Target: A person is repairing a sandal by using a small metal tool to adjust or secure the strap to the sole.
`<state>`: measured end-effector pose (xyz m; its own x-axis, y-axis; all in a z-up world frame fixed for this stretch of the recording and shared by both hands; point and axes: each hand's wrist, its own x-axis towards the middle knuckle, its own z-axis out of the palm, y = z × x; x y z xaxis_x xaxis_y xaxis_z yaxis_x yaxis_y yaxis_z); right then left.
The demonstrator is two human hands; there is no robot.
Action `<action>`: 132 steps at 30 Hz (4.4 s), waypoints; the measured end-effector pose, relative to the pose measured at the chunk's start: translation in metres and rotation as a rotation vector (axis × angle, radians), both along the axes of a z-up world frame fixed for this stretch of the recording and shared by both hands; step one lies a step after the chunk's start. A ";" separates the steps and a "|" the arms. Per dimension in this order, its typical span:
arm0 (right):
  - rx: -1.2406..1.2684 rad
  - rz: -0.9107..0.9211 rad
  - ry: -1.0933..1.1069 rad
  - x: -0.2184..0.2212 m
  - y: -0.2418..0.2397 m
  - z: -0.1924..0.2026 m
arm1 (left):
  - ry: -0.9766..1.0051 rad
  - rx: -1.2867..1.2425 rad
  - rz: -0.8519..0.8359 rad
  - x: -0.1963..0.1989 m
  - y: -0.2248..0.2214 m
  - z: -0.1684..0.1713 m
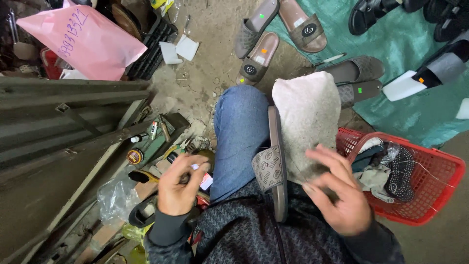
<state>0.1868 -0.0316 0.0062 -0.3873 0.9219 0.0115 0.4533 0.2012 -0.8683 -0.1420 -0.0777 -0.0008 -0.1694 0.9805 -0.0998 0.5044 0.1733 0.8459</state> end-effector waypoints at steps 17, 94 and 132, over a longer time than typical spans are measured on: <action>0.057 -0.111 -0.421 -0.021 -0.028 0.000 | -0.036 -0.079 -0.506 0.034 0.033 -0.020; -0.644 -0.230 0.604 0.127 -0.037 -0.163 | 0.157 -0.054 -0.612 0.121 0.049 0.016; -0.182 -0.160 0.084 -0.001 -0.023 0.002 | -0.158 -0.204 -0.683 0.055 0.059 0.011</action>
